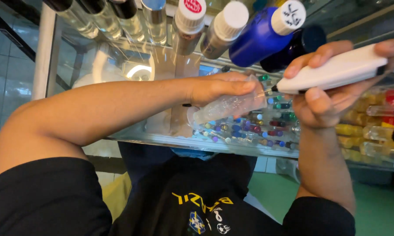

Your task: The person uses a white handheld device to dispense a clear liquid into a small plastic cup. They then pick up a small bottle and pour its contents into the cup, followed by pouring more liquid from the cup into the bottle.

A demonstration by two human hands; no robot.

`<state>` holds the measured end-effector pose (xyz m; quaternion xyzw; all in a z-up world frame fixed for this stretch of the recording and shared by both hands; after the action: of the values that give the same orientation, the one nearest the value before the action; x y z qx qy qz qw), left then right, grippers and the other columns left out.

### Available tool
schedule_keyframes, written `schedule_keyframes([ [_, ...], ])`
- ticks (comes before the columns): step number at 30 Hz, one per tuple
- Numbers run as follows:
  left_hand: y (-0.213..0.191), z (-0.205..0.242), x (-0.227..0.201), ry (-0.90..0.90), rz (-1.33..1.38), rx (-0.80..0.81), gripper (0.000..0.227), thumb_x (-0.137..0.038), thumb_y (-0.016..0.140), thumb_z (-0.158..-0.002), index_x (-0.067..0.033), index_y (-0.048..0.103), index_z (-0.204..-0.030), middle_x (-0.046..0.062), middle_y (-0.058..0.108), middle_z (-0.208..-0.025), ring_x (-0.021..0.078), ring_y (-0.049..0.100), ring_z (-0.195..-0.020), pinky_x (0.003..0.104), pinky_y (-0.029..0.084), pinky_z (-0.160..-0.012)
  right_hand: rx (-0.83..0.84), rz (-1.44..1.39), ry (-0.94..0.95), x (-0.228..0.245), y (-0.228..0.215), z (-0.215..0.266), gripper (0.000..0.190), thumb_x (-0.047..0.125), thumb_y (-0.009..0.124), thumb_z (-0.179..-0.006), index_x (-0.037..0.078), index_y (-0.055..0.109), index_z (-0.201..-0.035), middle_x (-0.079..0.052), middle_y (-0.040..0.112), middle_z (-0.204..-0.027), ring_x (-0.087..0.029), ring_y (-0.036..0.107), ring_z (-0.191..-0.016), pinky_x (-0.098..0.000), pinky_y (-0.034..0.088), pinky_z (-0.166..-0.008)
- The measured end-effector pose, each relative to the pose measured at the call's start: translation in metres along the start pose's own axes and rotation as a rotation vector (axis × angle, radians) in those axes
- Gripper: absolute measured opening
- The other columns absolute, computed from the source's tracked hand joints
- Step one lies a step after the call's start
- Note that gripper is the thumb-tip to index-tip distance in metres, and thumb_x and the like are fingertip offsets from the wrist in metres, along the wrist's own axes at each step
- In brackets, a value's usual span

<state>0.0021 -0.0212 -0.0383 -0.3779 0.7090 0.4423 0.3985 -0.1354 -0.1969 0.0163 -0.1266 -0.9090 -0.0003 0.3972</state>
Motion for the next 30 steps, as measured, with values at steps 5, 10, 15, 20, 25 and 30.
schedule_keyframes([
  [5,-0.001,0.0,0.004,-0.09,0.098,-0.023,0.06,-0.063,0.051,-0.096,-0.0079,0.063,-0.114,0.007,0.065,-0.082,0.0165,0.065,-0.074,0.031,0.055,-0.073,-0.045,-0.163,0.089,-0.008,-0.004,0.01,0.068,0.002,0.058,-0.09,0.036,0.035,-0.144,-0.019,0.05,-0.11,-0.034,0.06,-0.077,-0.0405,0.059,-0.071],
  [10,-0.001,0.001,0.001,-0.063,0.031,-0.014,0.062,-0.064,0.047,-0.098,-0.0064,0.064,-0.114,0.008,0.063,-0.083,0.0165,0.063,-0.073,0.031,0.052,-0.078,-0.024,-0.122,0.043,-0.009,-0.002,0.006,0.076,0.0,0.065,-0.085,0.035,0.034,-0.145,-0.019,0.05,-0.108,-0.03,0.058,-0.074,-0.0393,0.058,-0.071],
  [15,-0.003,0.001,0.005,-0.034,0.051,0.023,0.06,-0.066,0.05,-0.098,-0.0083,0.062,-0.111,0.006,0.064,-0.077,0.0151,0.062,-0.071,0.031,0.052,-0.074,-0.049,-0.161,0.045,-0.011,-0.01,0.006,0.072,-0.002,0.064,-0.089,0.035,0.035,-0.144,-0.018,0.052,-0.113,-0.033,0.061,-0.086,-0.0432,0.061,-0.078],
  [20,-0.007,0.004,0.011,-0.112,0.102,0.039,0.069,-0.072,0.062,-0.09,-0.009,0.061,-0.118,0.006,0.061,-0.098,0.0156,0.062,-0.078,0.029,0.054,-0.071,-0.052,-0.26,0.04,-0.018,-0.01,0.006,0.056,0.012,0.056,-0.097,0.032,0.037,-0.146,-0.022,0.053,-0.113,-0.036,0.059,-0.088,-0.0465,0.061,-0.074],
  [25,-0.014,0.007,0.015,-0.111,0.022,0.038,0.072,-0.074,0.058,-0.091,-0.0099,0.062,-0.122,0.009,0.061,-0.102,0.0175,0.063,-0.08,0.027,0.055,-0.068,-0.069,-0.225,0.008,-0.01,0.001,-0.004,0.061,0.002,0.062,-0.096,0.033,0.037,-0.143,-0.018,0.054,-0.113,-0.033,0.059,-0.086,-0.0453,0.06,-0.074],
  [30,-0.006,0.009,0.001,-0.019,-0.185,0.097,0.072,-0.073,0.047,-0.1,-0.0063,0.061,-0.122,0.006,0.062,-0.097,0.0141,0.06,-0.077,0.028,0.053,-0.073,-0.005,-0.295,0.004,-0.003,0.006,-0.008,0.07,-0.002,0.063,-0.093,0.03,0.032,-0.148,-0.021,0.052,-0.12,-0.039,0.063,-0.095,-0.0486,0.061,-0.08],
])
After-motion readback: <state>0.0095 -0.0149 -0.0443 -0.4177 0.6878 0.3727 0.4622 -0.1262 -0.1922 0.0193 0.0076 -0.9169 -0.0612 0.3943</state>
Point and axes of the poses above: each hand's wrist, its own z-axis away from the middle knuckle, its own y-axis out of the palm, x = y × z, the point moved 1 cm from there along -z, towards the middle knuckle
